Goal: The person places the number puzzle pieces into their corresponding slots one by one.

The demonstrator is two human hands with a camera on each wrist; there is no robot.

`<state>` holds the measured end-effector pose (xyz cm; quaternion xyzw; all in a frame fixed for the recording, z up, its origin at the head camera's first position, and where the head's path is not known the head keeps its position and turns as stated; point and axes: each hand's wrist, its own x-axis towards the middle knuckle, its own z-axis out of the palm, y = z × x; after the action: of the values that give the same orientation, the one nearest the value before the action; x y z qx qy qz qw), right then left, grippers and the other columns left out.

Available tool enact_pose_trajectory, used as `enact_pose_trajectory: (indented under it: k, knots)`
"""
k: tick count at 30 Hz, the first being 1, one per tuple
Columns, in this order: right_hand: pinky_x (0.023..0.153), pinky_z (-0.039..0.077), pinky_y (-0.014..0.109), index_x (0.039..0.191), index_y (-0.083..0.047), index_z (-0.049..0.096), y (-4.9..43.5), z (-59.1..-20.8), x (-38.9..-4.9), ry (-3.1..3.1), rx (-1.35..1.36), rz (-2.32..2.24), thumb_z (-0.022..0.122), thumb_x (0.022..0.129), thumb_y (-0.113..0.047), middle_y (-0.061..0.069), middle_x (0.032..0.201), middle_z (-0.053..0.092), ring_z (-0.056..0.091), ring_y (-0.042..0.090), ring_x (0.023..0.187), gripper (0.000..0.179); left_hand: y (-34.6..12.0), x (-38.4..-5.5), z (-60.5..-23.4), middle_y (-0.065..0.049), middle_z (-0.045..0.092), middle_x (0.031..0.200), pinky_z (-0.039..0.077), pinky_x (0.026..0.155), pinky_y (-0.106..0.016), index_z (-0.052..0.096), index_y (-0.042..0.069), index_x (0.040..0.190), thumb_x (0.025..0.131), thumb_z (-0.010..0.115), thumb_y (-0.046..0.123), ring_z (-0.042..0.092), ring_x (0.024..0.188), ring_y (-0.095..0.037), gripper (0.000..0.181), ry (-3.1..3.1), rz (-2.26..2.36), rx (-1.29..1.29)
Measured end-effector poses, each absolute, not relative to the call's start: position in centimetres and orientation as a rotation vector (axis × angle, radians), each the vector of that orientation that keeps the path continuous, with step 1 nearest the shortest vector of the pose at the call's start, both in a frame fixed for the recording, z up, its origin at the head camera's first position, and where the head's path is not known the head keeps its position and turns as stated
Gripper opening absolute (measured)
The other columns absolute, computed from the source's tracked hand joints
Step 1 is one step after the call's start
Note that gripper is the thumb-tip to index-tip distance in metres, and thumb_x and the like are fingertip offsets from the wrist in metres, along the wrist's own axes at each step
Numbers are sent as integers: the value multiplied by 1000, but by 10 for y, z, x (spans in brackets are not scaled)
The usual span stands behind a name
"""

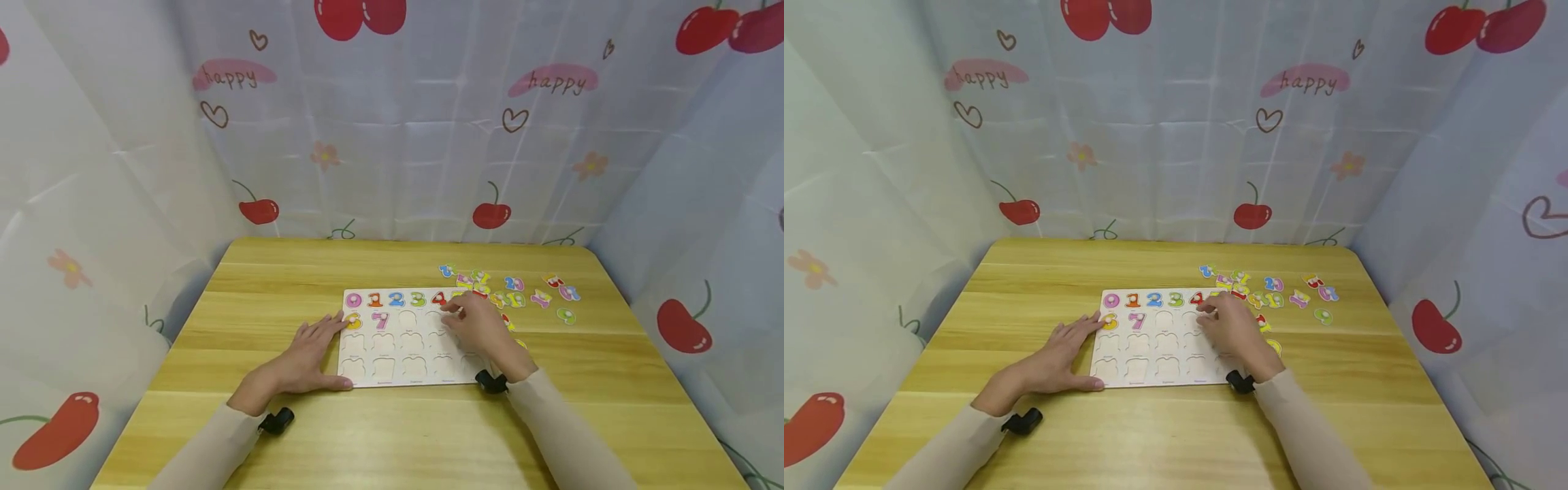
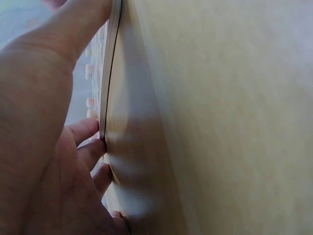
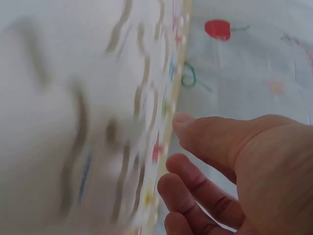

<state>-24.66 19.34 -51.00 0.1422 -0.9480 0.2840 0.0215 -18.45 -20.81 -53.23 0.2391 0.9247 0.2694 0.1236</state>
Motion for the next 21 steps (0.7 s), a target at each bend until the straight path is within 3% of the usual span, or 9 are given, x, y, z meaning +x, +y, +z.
enact_pose_trajectory:
  k: [4,10,21]
  knots:
    - [77,58,34,116,-8,90,233,-508,-236,-2907,404,884,91,102,-14,13,113,83,76,27,96,15,-210,-184,-533,-17,20,197,10,142,-85,29,5,184,93,94,65,19,182,-52,127,2699,788,705]
    - [68,49,27,116,-8,91,281,-502,-214,-2915,351,853,95,100,-19,16,114,82,68,20,85,20,-211,-184,-532,-17,20,197,10,141,-86,29,4,184,93,94,65,19,182,-52,127,2705,790,704]
    - [71,56,23,111,-11,91,313,-515,-197,-2986,370,863,94,100,-13,7,107,81,67,9,84,12,-212,-186,-534,-15,18,197,7,143,-84,28,7,185,93,95,64,15,183,-50,127,2680,811,683]
